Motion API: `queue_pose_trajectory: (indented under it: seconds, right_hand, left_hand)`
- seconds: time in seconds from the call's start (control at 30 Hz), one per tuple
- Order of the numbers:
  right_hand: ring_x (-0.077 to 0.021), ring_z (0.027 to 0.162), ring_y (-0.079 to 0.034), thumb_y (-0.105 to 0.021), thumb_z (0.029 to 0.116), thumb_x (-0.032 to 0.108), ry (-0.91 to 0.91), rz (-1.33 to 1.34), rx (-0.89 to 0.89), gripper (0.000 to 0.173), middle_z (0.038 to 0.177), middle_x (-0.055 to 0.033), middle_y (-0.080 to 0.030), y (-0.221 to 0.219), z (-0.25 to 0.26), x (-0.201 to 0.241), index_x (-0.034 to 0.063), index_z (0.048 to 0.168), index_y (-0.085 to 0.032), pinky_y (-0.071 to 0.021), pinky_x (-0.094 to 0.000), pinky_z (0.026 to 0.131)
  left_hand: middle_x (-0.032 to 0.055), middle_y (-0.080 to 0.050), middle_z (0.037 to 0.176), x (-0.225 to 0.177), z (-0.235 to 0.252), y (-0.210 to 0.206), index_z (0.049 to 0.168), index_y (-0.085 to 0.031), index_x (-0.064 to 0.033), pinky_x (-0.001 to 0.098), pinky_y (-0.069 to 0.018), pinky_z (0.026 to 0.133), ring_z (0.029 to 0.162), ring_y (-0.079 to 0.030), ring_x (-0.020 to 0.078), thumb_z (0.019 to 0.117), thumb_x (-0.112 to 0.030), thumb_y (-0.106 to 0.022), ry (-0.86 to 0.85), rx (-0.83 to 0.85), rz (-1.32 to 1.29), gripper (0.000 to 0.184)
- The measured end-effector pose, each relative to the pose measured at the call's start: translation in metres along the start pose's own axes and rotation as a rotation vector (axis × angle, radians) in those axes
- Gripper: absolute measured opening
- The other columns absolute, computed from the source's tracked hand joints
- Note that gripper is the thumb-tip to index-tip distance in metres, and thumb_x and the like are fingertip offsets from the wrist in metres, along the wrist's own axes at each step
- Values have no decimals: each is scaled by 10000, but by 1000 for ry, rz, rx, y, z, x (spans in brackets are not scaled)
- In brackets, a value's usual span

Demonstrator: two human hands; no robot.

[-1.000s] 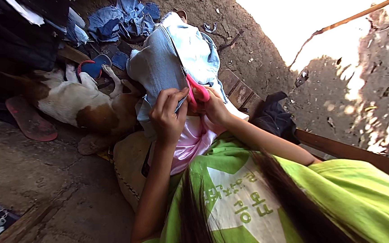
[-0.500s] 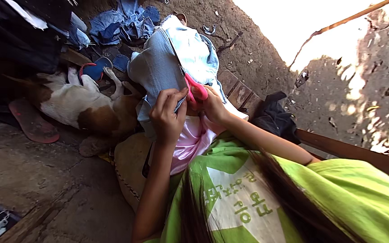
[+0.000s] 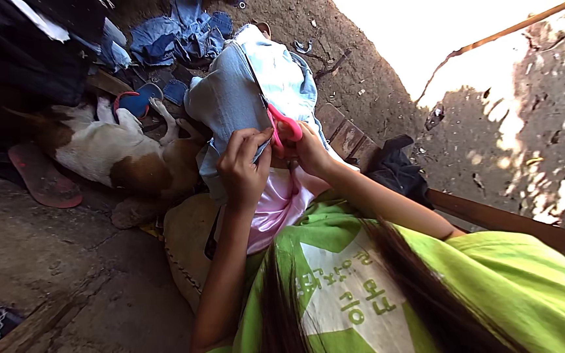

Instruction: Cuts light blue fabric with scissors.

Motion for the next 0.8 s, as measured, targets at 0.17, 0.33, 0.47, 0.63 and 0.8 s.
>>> queue_pose_trajectory:
  seconds: [0.17,0.33,0.47,0.63,0.8]
  right_hand:
    - [60,494,-435,-314,1047,176,22,-22,-20,381,578,151,-499,0,-1,0,217,751,-551,-360,-131,473]
    - [65,474,-401,-303,1062,247,-85,26,98,373,588,142,-507,3,-4,4,204,789,-554,-304,-118,436]
    - [58,562,-448,-362,1049,382,-114,-203,370,340,684,125,-540,34,-26,7,189,872,-580,-340,-127,491]
    - [8,724,-583,-540,945,323,-98,-489,323,259,809,73,-631,81,-64,22,103,1033,-643,-494,-184,647]
    - [-169,1062,-619,-654,915,330,228,-746,9,565,1192,-120,-641,83,-30,34,-29,1320,-493,-528,-360,860]
  left_hand:
    - [149,-682,916,-1,0,1,967,-768,38,151,-499,801,875,-655,111,911,-21,-710,11,15,16,100]
    - [160,-704,905,3,0,-1,961,-774,35,176,-510,790,862,-671,131,899,-19,-694,25,4,25,114]
    - [155,-699,942,4,1,2,1009,-765,24,209,-522,794,883,-669,154,927,-65,-678,38,44,66,150]
    - [208,-545,1377,25,2,26,1353,-614,-26,454,-445,1055,1275,-529,334,923,-311,-700,211,208,221,522]
    - [261,-676,1158,38,4,30,1073,-687,97,402,-479,1009,1125,-644,341,1032,-102,-564,167,95,235,238]
Point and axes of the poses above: each hand's wrist, its own z-axis towards the middle knuckle, its own y-axis out of the back of the hand, x = y × z, the point moved 5 cm from there along z, towards the middle knuckle
